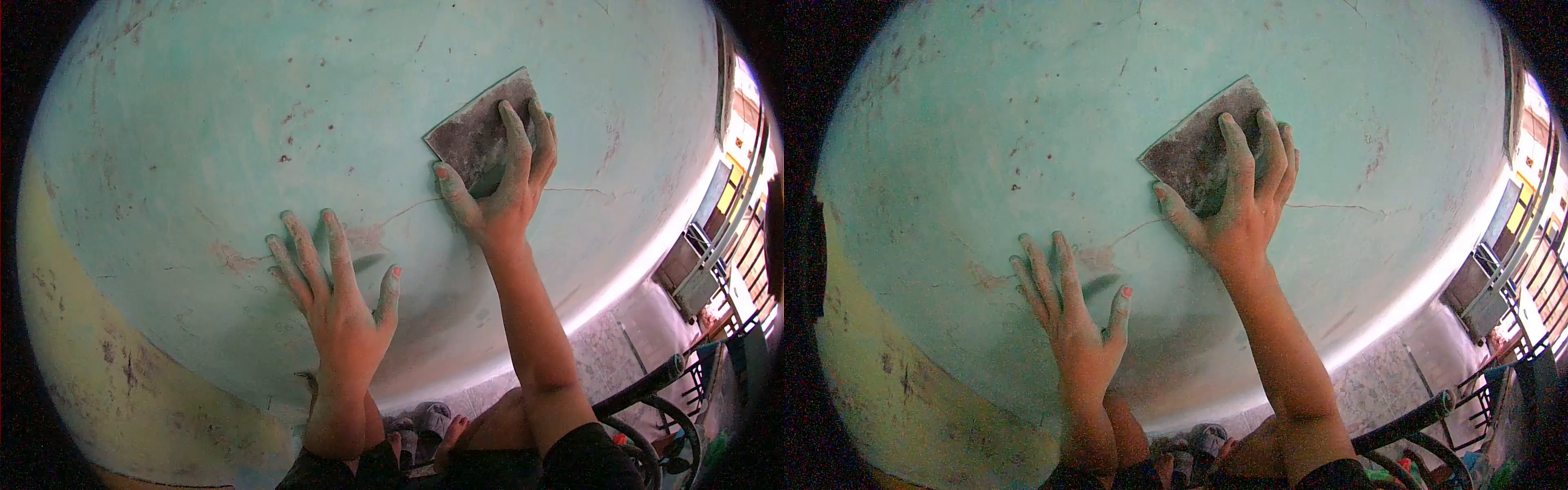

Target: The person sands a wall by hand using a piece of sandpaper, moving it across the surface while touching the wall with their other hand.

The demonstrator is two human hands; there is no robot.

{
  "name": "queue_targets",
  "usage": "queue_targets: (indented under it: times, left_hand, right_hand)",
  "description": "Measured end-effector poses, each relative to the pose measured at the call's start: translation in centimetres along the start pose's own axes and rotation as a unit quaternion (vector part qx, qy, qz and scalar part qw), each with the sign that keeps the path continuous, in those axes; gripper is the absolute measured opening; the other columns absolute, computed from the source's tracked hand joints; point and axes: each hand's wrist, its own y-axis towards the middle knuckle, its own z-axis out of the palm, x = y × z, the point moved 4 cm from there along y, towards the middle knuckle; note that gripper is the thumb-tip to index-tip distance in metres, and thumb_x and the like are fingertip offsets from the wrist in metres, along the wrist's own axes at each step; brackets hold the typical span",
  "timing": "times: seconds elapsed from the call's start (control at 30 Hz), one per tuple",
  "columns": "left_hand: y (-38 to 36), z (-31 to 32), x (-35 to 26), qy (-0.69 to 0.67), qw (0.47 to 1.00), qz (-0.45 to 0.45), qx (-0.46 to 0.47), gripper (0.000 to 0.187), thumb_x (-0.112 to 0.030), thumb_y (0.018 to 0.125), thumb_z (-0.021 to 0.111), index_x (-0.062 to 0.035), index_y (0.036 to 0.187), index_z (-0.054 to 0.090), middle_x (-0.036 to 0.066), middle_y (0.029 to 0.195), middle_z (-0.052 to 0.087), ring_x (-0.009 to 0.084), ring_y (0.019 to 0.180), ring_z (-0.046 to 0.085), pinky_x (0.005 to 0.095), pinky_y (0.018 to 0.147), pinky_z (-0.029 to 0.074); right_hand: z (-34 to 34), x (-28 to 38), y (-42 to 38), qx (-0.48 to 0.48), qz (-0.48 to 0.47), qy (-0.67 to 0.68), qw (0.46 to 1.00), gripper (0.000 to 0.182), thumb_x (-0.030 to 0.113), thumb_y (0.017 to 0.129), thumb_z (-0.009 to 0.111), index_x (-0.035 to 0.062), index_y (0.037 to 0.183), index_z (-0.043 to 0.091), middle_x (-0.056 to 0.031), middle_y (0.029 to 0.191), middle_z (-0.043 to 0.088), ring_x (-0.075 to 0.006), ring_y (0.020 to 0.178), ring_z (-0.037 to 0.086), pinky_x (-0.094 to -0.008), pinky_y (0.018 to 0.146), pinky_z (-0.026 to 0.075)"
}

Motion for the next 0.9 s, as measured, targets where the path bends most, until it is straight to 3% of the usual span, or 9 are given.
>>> queue_targets:
  times: [0.1,0.17,0.2,0.27,0.9]
  left_hand:
    - [0.01,-0.22,-0.1,-0.006,1.0,-0.003,-0.003,0.082,-0.04,0.089,0.063,-0.0098,0.154,0.025,0.028,0.158,0.01,0.0561,0.143,0.005,0.0719,0.109,0.01]
    - [-0.05,-0.25,-0.14,0.02,1.0,-0.01,0.005,0.08,-0.045,0.088,0.062,-0.013,0.154,0.028,0.026,0.159,0.011,0.0525,0.145,0.006,0.0636,0.115,0.01]
    - [-0.08,-0.27,-0.11,0.02,1.0,-0.01,0.005,0.08,-0.045,0.088,0.062,-0.013,0.154,0.028,0.026,0.159,0.011,0.0525,0.145,0.006,0.0636,0.115,0.01]
    - [-0.12,-0.21,-0.02,0.009,1.0,-0.003,0.014,0.074,-0.04,0.089,0.062,-0.0167,0.153,0.033,0.028,0.159,0.01,0.0559,0.143,0.003,0.0718,0.109,0.01]
    - [-0.19,-0.54,0.17,0.002,0.999,0.01,0.032,0.064,-0.039,0.089,0.062,-0.0257,0.149,0.042,0.027,0.159,0.01,0.0565,0.143,0.005,0.0728,0.108,0.013]
  right_hand:
    - [-0.06,0.13,0.04,-0.002,-0.003,0.004,1.0,0.087,0.051,0.071,0.08,0.0075,0.139,0.048,-0.0252,0.145,0.036,-0.0433,0.137,0.03,-0.0557,0.11,0.028]
    - [0.01,0.04,0.04,-0.003,-0.005,0.004,1.0,0.087,0.051,0.071,0.08,0.0072,0.139,0.048,-0.0252,0.145,0.036,-0.0432,0.137,0.03,-0.0556,0.11,0.028]
    - [0.01,0.03,0.05,-0.004,-0.007,0.005,1.0,0.086,0.05,0.071,0.08,0.0069,0.139,0.048,-0.0252,0.145,0.036,-0.0432,0.137,0.03,-0.0554,0.11,0.028]
    - [-0.05,0.1,0.04,-0.003,-0.004,0.006,1.0,0.086,0.05,0.071,0.081,0.0069,0.139,0.048,-0.0252,0.146,0.036,-0.0432,0.137,0.03,-0.0552,0.111,0.028]
    - [-0.05,0.06,-0.05,0.0,0.005,0.009,1.0,0.089,0.05,0.069,0.083,0.0102,0.14,0.047,-0.0235,0.145,0.035,-0.0437,0.137,0.029,-0.0563,0.11,0.029]
